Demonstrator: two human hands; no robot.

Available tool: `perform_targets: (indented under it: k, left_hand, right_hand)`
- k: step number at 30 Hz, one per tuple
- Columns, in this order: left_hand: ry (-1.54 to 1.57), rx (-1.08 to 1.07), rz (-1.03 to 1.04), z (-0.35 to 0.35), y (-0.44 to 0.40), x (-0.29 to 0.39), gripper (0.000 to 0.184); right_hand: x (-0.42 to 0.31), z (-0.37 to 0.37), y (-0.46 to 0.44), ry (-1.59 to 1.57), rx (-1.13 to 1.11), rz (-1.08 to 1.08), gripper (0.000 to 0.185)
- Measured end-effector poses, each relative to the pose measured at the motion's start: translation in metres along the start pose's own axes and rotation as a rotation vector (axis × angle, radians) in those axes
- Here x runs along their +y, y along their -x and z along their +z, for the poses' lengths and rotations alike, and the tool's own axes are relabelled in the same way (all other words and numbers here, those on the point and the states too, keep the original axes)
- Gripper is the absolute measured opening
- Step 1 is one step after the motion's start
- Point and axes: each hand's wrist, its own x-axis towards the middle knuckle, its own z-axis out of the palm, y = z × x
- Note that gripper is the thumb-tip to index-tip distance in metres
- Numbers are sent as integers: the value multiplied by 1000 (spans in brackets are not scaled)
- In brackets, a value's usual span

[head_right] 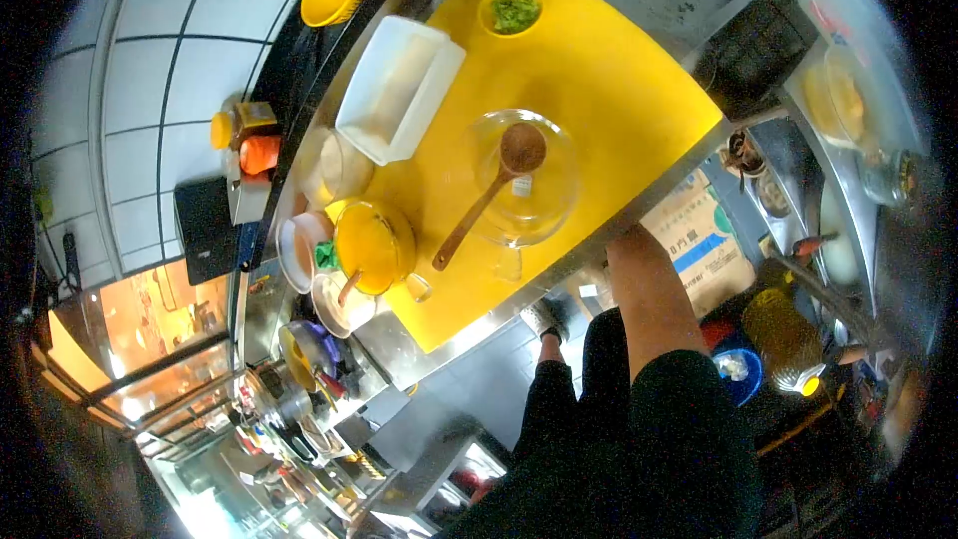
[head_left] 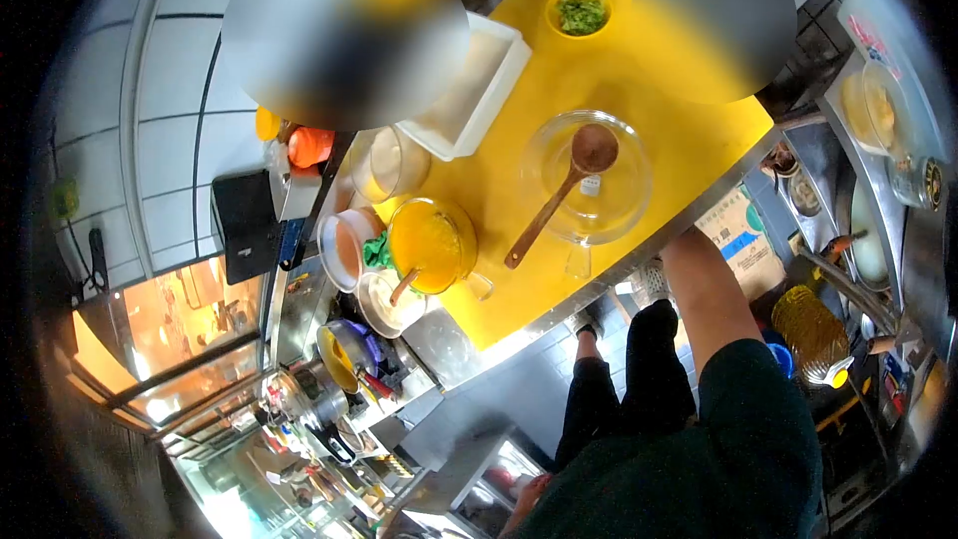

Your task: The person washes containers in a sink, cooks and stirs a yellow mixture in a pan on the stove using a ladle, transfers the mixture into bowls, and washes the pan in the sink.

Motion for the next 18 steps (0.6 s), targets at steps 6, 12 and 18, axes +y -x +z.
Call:
perform_targets:
  k: [6, 12, 18]
  left_hand:
    - [-321, -58, -74, 16, -1, 5, 40]
    - [88, 57, -388, 47, 5, 24, 35]
    - [250, 161, -413, 69, 21, 58, 39]
  right_hand:
    - [3, -7, 13, 101, -7, -64, 24]
    - [84, -28, 85, 683, 9, -323, 24]
    - [143, -52, 214, -90, -50, -180, 19]
